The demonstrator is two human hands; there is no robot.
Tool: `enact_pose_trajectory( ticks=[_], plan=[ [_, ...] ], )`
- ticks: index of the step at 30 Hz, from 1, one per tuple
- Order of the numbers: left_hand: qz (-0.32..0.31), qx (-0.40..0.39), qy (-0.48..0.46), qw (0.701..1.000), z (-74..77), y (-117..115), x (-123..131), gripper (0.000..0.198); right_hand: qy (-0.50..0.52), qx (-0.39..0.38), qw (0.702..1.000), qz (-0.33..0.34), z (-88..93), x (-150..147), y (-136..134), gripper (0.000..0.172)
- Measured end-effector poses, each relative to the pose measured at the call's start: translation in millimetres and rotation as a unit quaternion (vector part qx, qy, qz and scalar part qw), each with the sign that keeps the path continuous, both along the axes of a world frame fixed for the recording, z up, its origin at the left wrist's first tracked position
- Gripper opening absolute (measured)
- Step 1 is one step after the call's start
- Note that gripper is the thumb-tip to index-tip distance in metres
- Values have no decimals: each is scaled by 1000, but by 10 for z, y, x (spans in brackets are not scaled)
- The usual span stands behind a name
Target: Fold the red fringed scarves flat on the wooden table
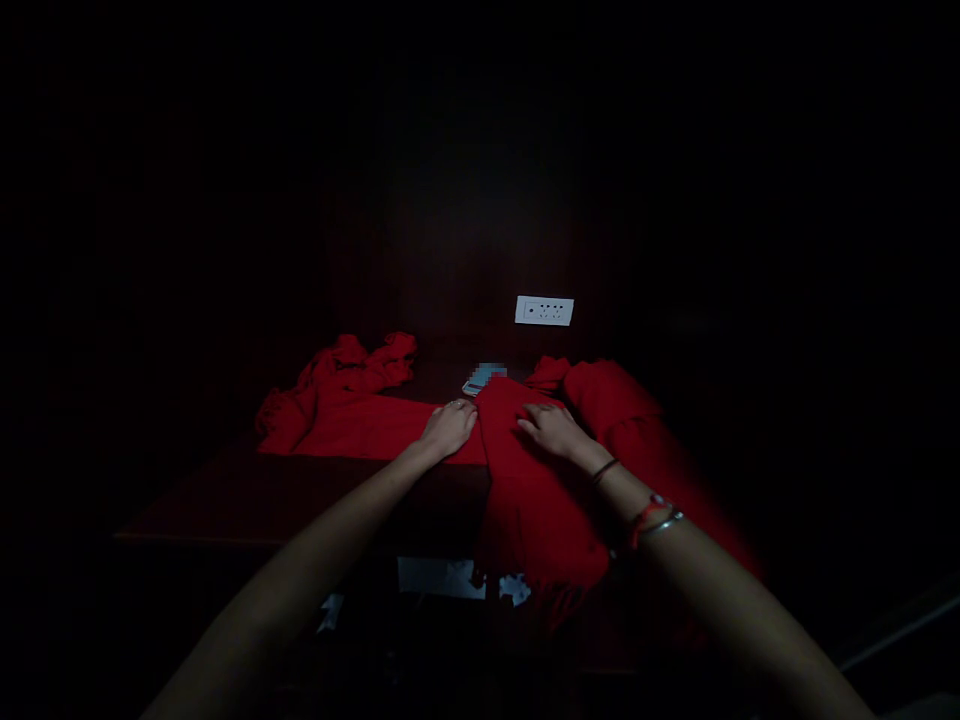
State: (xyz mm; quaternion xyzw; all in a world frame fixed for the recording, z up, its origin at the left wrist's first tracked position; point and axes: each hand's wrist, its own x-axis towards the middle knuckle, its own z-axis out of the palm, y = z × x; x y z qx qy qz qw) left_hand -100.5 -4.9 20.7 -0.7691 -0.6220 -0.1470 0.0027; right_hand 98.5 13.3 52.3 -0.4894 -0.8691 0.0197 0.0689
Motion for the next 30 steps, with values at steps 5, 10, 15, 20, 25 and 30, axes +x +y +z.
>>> enact_pose_trajectory(
  ticks=[5,10,15,20,25,30],
  plan=[
    [44,-177,20,983,-83,234,-101,65,-12,6,999,38,-241,-208,295,57],
    [52,-247,23,967,-70,252,-155,93,-4,77,997,12,-327,-279,529,42],
    [65,-226,24,972,-87,219,-154,94,-53,54,997,30,-215,-240,788,24],
    [78,-236,9,969,-138,184,-170,100,-32,98,994,-38,-113,-76,885,29],
    [47,-121,-12,991,-98,155,-86,79,-53,75,996,-17,-156,-136,784,28],
    [40,-41,-160,986,-58,264,42,43,-18,77,995,59,-263,-274,591,47]
  ],
)
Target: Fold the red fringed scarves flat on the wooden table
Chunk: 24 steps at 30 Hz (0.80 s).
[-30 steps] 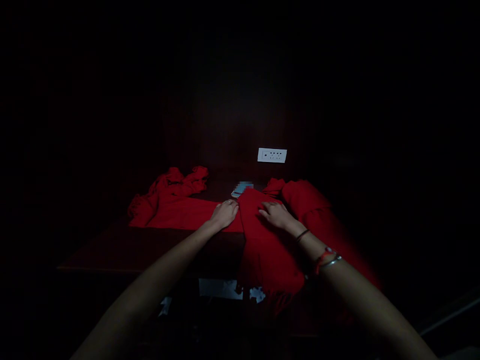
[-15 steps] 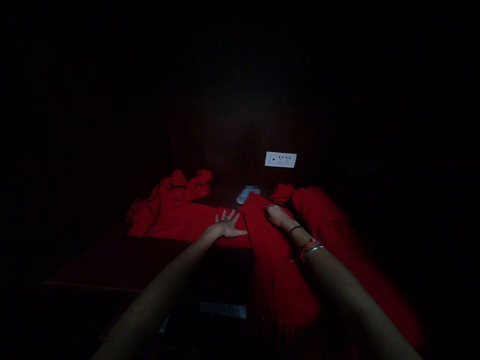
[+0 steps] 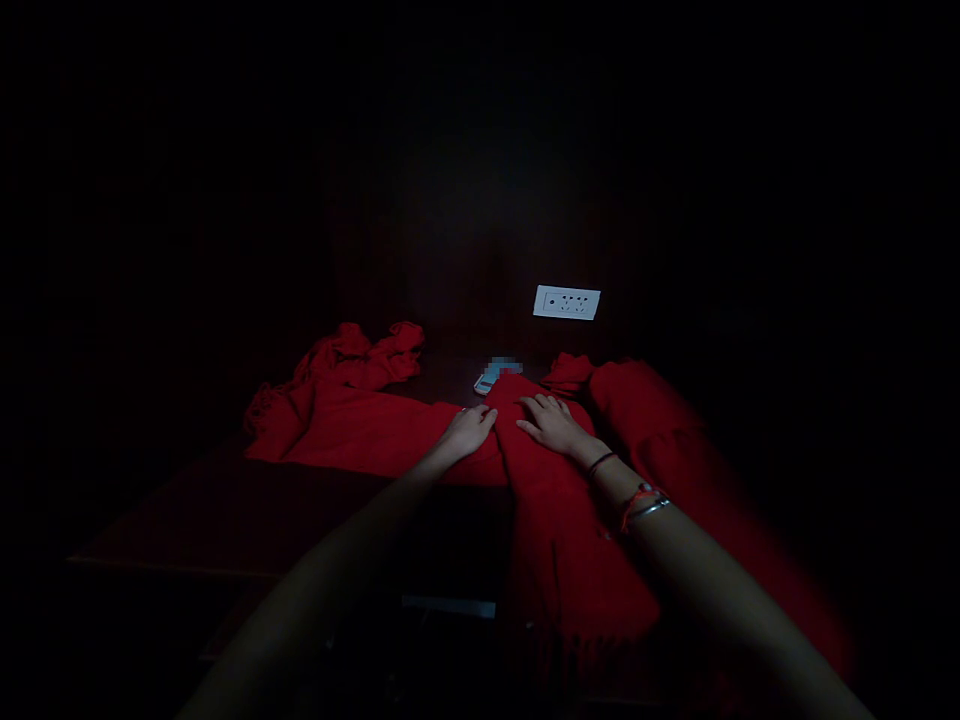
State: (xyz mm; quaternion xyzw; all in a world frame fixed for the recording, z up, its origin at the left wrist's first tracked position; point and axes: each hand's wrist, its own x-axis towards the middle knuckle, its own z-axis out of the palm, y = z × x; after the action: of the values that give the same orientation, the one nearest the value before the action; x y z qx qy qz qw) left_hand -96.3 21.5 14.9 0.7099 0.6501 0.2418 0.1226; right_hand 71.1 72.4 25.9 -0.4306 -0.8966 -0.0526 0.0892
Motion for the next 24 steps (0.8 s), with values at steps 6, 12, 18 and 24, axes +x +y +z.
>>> enact_pose_trajectory(
  ticks=[6,12,18,24],
  plan=[
    [67,-36,-18,997,20,321,72,53,32,-72,993,-88,-106,165,-37,69],
    [79,-16,35,996,-98,306,187,41,-16,-162,977,-134,-122,263,-100,71],
    [2,66,53,996,-208,123,118,46,18,-64,997,-50,115,18,-470,63],
    [-5,71,113,991,-276,-145,-153,47,17,-61,987,-146,131,-495,-584,43]
  ],
)
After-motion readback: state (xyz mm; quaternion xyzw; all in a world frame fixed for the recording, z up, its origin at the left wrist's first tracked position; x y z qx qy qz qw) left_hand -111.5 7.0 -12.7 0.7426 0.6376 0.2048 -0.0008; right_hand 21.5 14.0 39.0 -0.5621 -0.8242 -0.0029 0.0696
